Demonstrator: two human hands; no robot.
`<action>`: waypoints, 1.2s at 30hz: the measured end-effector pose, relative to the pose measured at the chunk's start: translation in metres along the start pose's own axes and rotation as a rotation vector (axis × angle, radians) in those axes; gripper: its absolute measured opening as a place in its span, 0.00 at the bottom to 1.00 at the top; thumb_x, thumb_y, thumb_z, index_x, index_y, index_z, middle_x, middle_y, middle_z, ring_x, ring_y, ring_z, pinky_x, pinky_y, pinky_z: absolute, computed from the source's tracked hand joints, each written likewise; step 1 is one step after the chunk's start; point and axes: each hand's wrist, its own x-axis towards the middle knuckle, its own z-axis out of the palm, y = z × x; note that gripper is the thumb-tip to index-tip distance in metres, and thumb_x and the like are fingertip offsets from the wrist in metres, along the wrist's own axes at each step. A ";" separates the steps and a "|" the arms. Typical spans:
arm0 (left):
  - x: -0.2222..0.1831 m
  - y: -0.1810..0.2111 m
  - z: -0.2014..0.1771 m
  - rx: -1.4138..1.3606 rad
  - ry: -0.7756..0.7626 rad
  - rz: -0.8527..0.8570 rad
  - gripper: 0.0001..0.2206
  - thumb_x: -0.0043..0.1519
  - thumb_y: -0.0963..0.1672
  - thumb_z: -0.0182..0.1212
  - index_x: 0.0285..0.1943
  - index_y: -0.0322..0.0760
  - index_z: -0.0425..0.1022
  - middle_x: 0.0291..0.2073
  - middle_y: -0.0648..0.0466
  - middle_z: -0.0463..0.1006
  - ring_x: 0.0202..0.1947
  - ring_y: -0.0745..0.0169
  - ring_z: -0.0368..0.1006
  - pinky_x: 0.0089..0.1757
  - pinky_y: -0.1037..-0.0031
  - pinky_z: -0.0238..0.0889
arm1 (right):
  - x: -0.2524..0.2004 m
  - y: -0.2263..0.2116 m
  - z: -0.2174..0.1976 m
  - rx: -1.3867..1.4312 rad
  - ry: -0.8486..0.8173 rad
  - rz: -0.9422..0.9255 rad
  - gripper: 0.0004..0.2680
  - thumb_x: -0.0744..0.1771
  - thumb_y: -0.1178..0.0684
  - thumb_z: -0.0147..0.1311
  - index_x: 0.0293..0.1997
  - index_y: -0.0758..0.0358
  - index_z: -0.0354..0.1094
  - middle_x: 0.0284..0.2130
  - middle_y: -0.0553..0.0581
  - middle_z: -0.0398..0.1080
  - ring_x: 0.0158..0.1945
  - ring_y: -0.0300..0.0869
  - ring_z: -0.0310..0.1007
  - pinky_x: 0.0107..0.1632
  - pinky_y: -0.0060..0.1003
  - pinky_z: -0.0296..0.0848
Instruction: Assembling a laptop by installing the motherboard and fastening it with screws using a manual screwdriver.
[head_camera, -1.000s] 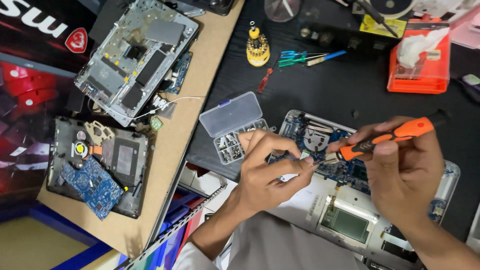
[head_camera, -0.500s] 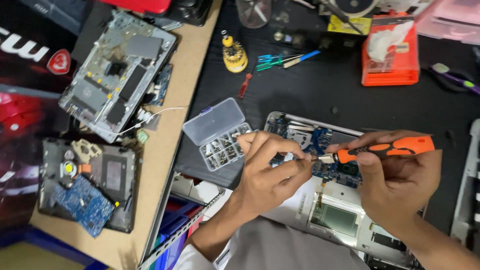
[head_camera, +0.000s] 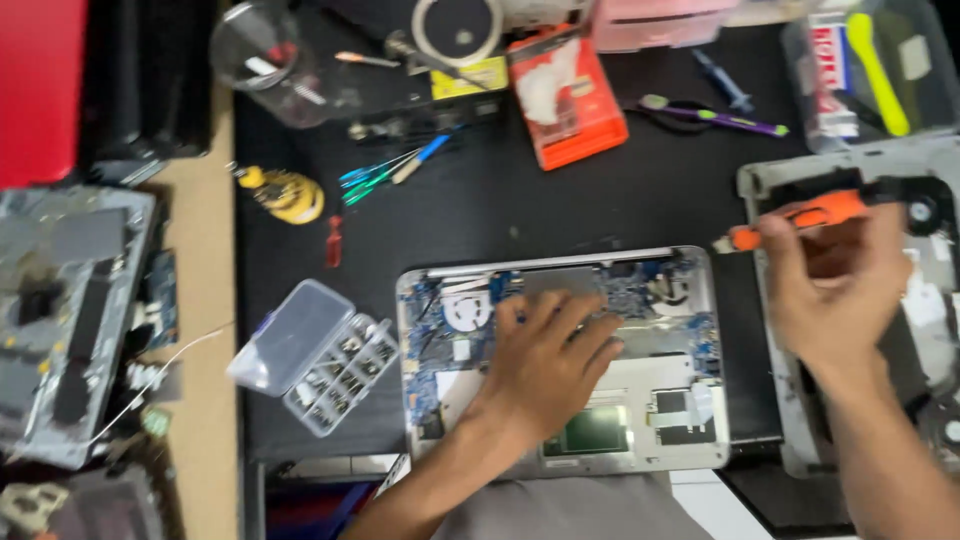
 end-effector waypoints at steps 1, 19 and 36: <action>0.005 0.004 0.004 0.013 -0.053 0.035 0.09 0.69 0.47 0.62 0.53 0.44 0.78 0.56 0.53 0.74 0.52 0.50 0.67 0.48 0.53 0.51 | -0.001 0.002 0.001 -0.019 -0.014 -0.015 0.14 0.77 0.59 0.67 0.49 0.70 0.57 0.36 0.64 0.71 0.36 0.44 0.73 0.33 0.37 0.66; 0.031 0.012 0.064 0.371 -0.338 0.159 0.26 0.67 0.56 0.54 0.71 0.44 0.68 0.71 0.54 0.67 0.63 0.53 0.66 0.53 0.58 0.60 | -0.002 0.014 0.021 -0.032 -0.073 -0.206 0.12 0.72 0.56 0.65 0.46 0.77 0.63 0.38 0.64 0.78 0.34 0.44 0.77 0.32 0.31 0.72; 0.031 0.013 0.060 0.373 -0.329 0.138 0.27 0.67 0.56 0.54 0.72 0.44 0.68 0.72 0.55 0.65 0.63 0.54 0.66 0.55 0.56 0.60 | 0.008 -0.004 0.009 -0.137 -0.185 -0.426 0.08 0.70 0.60 0.70 0.40 0.73 0.73 0.35 0.59 0.75 0.27 0.40 0.65 0.31 0.33 0.64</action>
